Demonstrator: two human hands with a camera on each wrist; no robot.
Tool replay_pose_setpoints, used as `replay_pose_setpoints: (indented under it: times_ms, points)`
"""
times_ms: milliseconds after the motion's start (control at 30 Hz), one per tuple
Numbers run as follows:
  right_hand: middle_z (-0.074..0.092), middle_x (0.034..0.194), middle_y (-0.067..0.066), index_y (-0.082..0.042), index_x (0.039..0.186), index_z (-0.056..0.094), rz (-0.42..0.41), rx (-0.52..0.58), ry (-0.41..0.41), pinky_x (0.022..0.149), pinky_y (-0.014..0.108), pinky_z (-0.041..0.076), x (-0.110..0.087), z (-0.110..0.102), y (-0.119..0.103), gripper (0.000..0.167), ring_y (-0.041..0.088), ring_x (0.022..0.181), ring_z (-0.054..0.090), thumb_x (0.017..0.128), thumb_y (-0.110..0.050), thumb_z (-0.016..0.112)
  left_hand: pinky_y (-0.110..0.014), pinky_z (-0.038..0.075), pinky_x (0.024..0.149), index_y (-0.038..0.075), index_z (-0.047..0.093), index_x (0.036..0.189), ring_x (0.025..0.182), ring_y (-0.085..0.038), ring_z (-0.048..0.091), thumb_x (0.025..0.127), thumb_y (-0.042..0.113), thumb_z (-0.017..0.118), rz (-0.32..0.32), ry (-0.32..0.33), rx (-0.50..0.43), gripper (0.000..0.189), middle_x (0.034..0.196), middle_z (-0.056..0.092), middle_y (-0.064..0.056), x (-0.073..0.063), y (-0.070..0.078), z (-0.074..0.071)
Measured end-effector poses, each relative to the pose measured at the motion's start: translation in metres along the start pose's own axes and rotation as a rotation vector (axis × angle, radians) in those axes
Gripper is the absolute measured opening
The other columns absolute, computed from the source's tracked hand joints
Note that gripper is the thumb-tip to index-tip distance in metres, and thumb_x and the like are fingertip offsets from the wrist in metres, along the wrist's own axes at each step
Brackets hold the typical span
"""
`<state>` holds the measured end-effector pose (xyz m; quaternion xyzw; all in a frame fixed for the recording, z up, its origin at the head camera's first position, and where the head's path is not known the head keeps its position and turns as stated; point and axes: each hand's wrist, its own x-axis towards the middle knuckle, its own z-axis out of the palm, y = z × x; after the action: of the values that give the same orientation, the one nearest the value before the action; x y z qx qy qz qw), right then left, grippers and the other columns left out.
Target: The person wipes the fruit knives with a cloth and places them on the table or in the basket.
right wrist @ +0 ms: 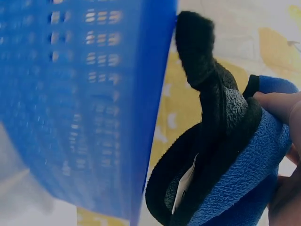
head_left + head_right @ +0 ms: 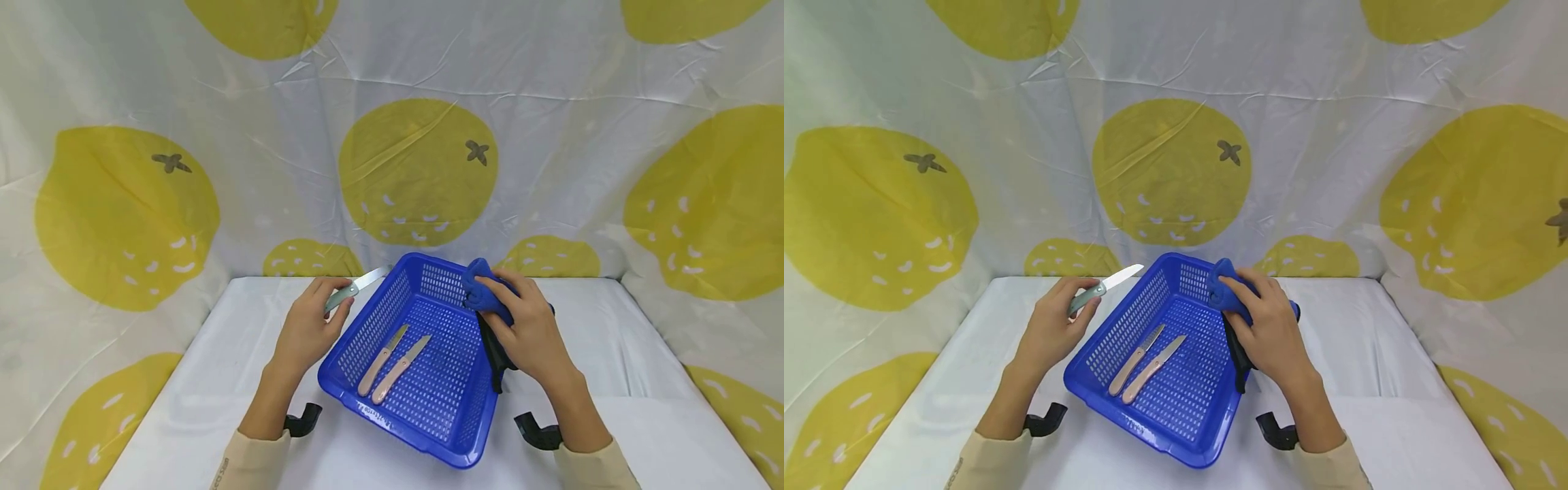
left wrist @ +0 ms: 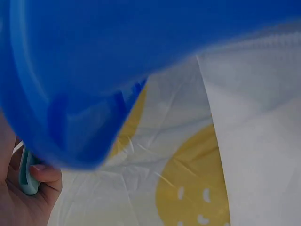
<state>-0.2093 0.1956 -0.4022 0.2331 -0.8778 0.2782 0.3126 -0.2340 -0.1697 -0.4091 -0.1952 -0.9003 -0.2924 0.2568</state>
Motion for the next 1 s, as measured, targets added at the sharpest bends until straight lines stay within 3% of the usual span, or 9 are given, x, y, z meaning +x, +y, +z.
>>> replay_pose_setpoints:
  times_ms: [267,500,767,1000]
  points:
    - [0.057,0.142,0.014,-0.019,0.136,0.066,-0.022,0.042,-0.001,0.105,0.059,0.050,0.004,0.006,-0.021,0.049,0.038,0.132,0.054,0.090,-0.008,0.077,-0.025,0.059,0.065,0.014,0.067,0.125,0.090,-0.015,0.069,0.097,0.020,0.073,0.098,0.049,-0.025,0.029,0.120,0.067,-0.003,0.003,0.032,0.009]
    - [0.057,0.145,0.012,-0.020,0.138,0.066,-0.072,0.062,-0.010,0.109,0.059,0.046,0.006,0.012,-0.041,0.052,0.035,0.135,0.053,0.089,-0.007,0.075,-0.023,0.061,0.071,0.010,0.068,0.121,0.088,-0.014,0.072,0.095,0.017,0.075,0.168,0.071,-0.062,0.027,0.116,0.067,-0.004,0.002,0.055,0.016]
    - [0.061,0.141,0.008,-0.021,0.137,0.067,-0.157,0.054,-0.016,0.108,0.058,0.045,0.006,0.011,-0.060,0.053,0.032,0.131,0.055,0.087,-0.006,0.076,-0.030,0.062,0.083,0.008,0.067,0.118,0.104,-0.020,0.072,0.091,0.013,0.078,0.205,0.078,-0.139,0.029,0.115,0.067,-0.006,-0.002,0.070,0.025]
    - [0.061,0.141,0.007,-0.022,0.137,0.068,-0.203,0.060,-0.033,0.108,0.056,0.045,0.004,0.011,-0.068,0.050,0.032,0.130,0.054,0.089,-0.009,0.075,-0.031,0.063,0.082,0.009,0.067,0.119,0.104,-0.019,0.070,0.091,0.012,0.078,0.221,0.100,-0.197,0.030,0.114,0.067,-0.006,-0.004,0.079,0.029]
